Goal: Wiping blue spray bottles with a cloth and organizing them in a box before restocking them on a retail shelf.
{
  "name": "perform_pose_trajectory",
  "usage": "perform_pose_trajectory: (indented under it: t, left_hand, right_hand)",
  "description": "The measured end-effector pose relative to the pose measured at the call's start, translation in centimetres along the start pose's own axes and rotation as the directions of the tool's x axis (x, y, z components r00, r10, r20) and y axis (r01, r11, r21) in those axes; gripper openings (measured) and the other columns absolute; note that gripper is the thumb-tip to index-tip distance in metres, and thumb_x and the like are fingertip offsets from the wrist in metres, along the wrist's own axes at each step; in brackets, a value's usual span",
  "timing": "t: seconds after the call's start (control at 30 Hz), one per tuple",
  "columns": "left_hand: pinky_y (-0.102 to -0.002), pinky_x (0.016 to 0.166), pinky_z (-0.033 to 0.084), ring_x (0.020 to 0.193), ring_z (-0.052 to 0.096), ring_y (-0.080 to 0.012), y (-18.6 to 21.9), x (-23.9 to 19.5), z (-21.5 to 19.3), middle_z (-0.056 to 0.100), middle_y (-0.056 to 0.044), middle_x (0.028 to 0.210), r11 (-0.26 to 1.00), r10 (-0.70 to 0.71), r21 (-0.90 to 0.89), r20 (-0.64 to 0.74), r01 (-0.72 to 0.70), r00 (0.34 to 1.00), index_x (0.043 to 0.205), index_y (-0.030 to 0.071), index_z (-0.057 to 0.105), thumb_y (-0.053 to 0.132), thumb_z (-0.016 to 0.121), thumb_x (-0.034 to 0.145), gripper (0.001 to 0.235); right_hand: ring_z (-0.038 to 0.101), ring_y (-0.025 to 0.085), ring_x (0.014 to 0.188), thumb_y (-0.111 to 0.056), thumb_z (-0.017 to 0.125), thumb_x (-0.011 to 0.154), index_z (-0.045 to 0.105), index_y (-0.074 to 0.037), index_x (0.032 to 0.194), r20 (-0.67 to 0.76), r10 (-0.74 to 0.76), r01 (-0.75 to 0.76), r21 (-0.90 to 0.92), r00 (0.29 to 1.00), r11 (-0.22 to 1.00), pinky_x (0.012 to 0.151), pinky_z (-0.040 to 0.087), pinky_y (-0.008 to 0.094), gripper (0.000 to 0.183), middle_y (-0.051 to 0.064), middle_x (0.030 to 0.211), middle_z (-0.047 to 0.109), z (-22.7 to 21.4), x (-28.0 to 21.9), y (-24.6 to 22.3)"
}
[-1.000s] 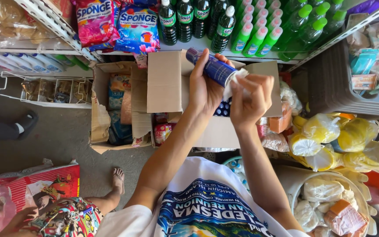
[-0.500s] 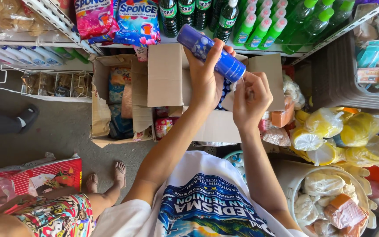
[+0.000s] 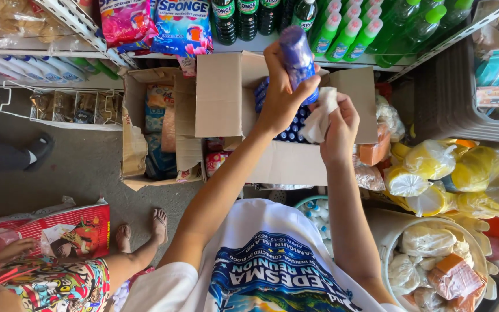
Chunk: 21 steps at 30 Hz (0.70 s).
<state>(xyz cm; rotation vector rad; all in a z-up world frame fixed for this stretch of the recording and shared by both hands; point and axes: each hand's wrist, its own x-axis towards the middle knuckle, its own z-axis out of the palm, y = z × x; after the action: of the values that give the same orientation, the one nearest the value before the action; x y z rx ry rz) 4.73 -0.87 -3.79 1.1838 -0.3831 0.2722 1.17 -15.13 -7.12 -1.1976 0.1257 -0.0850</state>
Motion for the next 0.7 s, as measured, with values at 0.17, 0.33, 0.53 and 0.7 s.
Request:
perform_pose_trajectory:
  t: [0.17, 0.33, 0.53, 0.7]
  left_hand:
    - [-0.037, 0.094, 0.049, 0.105, 0.061, -0.0202, -3.0, -0.2, -1.7, 0.057, -0.011, 0.119, 0.975, -0.072, 0.216, 0.098, 0.049, 0.993, 0.142, 0.012, 0.032, 0.019, 0.067, 0.097, 0.057]
    - [-0.046, 0.099, 0.052, 0.115, 0.066, -0.0357, -4.4, -0.9, -3.5, 0.066, -0.014, 0.118, 0.850, -0.089, 0.526, 0.164, -0.011, 0.982, 0.139, 0.017, 0.053, 0.021, 0.080, 0.091, 0.055]
    - [-0.046, 0.092, 0.053, 0.110, 0.064, -0.0309, -9.4, -2.3, -6.2, 0.067, -0.003, 0.122, 0.589, -0.169, 0.808, 0.143, -0.017, 0.975, 0.137, 0.024, 0.053, 0.015, 0.079, 0.085, 0.058]
    - [-0.048, 0.099, 0.054, 0.126, 0.057, -0.0300, -18.4, -4.6, -9.9, 0.062, -0.006, 0.131, 0.459, -0.415, 0.842, -0.077, 0.282, 0.907, 0.139, 0.021, 0.053, 0.020, 0.075, 0.091, 0.053]
  right_hand:
    - [0.065, 0.015, 0.076, -0.001, 0.044, 0.104, 0.055, -0.002, 0.115, 0.037, -0.055, 0.056, -0.035, 0.998, 0.998, 0.066, 0.057, 0.026, 0.016, 0.011, 0.092, 0.061, 0.4, 1.3, 1.0]
    - [0.059, 0.012, 0.064, -0.002, 0.050, 0.102, 0.057, -0.003, 0.109, 0.110, -0.040, 0.058, -0.166, 0.993, 0.984, 0.058, 0.056, 0.028, 0.010, 0.007, 0.083, 0.053, 1.2, 1.8, 2.1]
    - [0.062, 0.014, 0.069, -0.006, 0.059, 0.100, 0.065, -0.003, 0.109, 0.098, 0.085, -0.044, -0.362, 0.992, 0.931, 0.060, 0.058, 0.032, 0.011, 0.008, 0.088, 0.063, -2.2, 4.3, 11.0]
    - [0.072, 0.031, 0.088, -0.008, 0.064, 0.095, 0.059, -0.011, 0.143, 0.016, 0.205, -0.166, -0.524, 0.979, 0.835, 0.077, 0.063, 0.044, 0.048, 0.022, 0.112, 0.061, -6.7, 5.5, 20.9]
